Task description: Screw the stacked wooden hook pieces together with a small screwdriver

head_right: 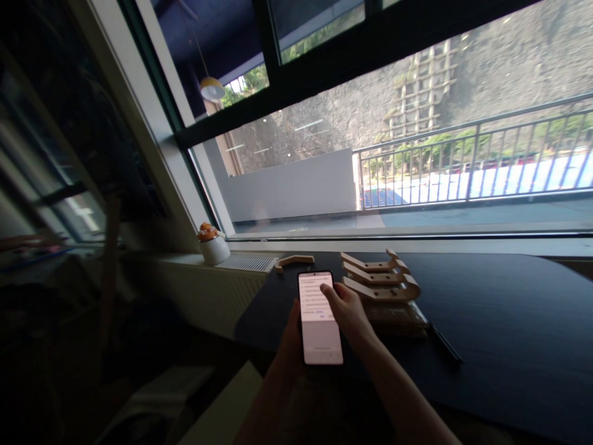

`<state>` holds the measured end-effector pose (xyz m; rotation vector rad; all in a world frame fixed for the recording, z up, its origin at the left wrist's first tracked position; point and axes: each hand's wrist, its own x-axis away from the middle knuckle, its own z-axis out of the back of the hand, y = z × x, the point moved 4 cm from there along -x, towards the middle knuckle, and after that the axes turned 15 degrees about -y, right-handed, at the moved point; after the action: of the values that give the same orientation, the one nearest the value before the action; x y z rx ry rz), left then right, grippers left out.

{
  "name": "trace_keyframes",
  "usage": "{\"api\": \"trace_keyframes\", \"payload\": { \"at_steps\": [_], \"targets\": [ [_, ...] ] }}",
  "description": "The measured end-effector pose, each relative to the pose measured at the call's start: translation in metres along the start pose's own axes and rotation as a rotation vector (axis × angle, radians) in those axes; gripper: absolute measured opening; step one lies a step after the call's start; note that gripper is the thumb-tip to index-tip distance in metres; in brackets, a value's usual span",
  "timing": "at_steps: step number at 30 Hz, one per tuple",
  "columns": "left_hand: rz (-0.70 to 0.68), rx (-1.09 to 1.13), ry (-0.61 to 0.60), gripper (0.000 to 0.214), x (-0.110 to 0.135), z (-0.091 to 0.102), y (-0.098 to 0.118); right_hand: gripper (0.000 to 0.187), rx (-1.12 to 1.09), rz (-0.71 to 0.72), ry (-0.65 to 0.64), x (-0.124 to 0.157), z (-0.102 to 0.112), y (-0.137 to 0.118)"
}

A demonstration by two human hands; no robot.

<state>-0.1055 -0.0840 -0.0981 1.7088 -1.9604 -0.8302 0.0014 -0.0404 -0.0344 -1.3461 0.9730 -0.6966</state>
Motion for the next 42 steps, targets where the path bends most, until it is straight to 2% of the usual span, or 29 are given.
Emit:
{"api": "trace_keyframes", "payload": {
  "at_steps": [4,8,14,18,25,33,42],
  "targets": [
    [0.008,-0.003,-0.013,0.06,-0.001,0.001,-0.001,0.034,-0.019,-0.006,0.001,-0.002,0.0,0.002],
    [0.019,-0.001,0.014,0.06,-0.001,0.004,-0.002,0.039,-0.115,0.004,-0.058,0.002,0.002,0.01],
    [0.022,0.028,-0.016,0.058,0.0,-0.003,-0.001,0.049,-0.26,-0.016,-0.093,0.016,0.004,0.047],
    [0.052,0.042,-0.017,0.06,0.001,-0.007,0.0,0.046,-0.298,-0.044,-0.095,0.023,0.002,0.064],
    [0.061,0.061,-0.03,0.063,0.0,-0.007,-0.001,0.049,-0.278,-0.064,-0.012,0.03,0.004,0.06],
    [0.063,0.083,-0.079,0.066,0.0,-0.009,-0.002,0.048,-0.26,-0.059,-0.019,0.033,0.003,0.057],
    [0.052,0.082,-0.056,0.067,-0.002,0.002,-0.005,0.044,-0.281,-0.057,-0.023,0.031,0.008,0.064]
  ]
}}
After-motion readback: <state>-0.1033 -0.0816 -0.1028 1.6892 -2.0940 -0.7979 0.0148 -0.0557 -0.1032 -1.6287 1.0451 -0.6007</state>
